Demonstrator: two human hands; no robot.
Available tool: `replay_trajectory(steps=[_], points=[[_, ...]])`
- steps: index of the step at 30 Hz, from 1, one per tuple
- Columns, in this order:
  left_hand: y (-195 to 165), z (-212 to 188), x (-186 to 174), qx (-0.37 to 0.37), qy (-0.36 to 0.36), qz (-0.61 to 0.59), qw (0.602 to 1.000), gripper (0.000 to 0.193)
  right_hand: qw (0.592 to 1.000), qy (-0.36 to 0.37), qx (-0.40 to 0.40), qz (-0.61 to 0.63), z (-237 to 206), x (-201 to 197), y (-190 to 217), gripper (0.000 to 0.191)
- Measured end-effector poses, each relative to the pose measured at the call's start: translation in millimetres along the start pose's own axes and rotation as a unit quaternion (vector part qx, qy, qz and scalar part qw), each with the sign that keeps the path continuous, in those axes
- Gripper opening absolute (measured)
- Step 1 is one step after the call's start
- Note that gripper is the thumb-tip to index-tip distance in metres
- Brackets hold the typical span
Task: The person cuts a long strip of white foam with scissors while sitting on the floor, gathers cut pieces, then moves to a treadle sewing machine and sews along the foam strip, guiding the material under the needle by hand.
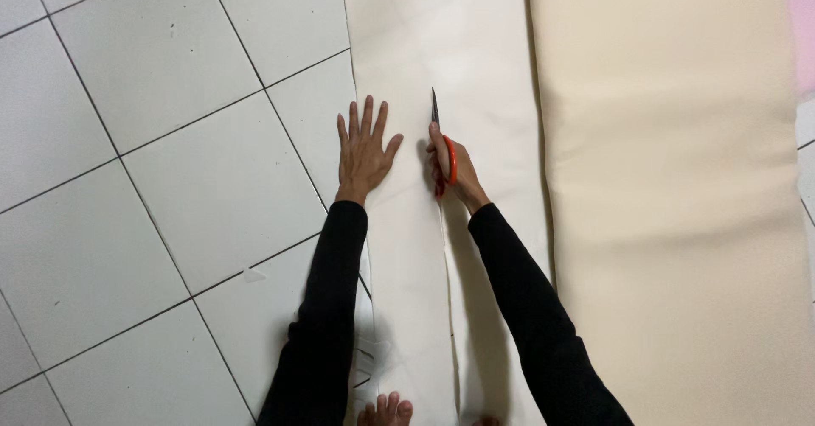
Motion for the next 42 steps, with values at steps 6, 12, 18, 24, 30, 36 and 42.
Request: replay_trajectory(steps=[6,12,18,24,30,36,42], points=[[0,-2,-2,-0.014,-0.021,-0.067,0.997,0.071,0.999,-0.002,-0.032,-0.013,13,-3,5,0.070],[5,-2,2,-0.021,-0.019,-0.079,0.996,0.072,0.999,0.010,0.015,0.029,30,-2,8,0.065],[5,2,4,-0.020,-0.020,-0.081,0.996,0.072,0.999,-0.016,-0.017,-0.029,46,-3,13,0.069],[7,4,2,-0.031,-0.005,-0.085,0.996,0.072,1.000,-0.003,-0.001,0.002,66,-3,20,0.063],[7,7,3,-0.035,-0.002,-0.091,0.995,0.072,1.000,-0.018,-0.010,-0.014,77,-2,25,0.063],[7,9,1,-0.043,0.000,-0.093,0.995,0.069,0.999,-0.025,-0.021,0.009,91,1,33,0.064],[6,12,0,-0.056,0.018,-0.089,0.994,0.066,1.000,-0.005,0.011,0.004,108,-1,41,0.061]])
Point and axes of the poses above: each hand's wrist, its own z-axis towards the middle knuckle, its own x-axis out of the palm, y = z × x, the point moved 1 cm from there along z, towards the middle knuckle, and after that the axes turned 7 degrees about -x, right-handed, at the moved point
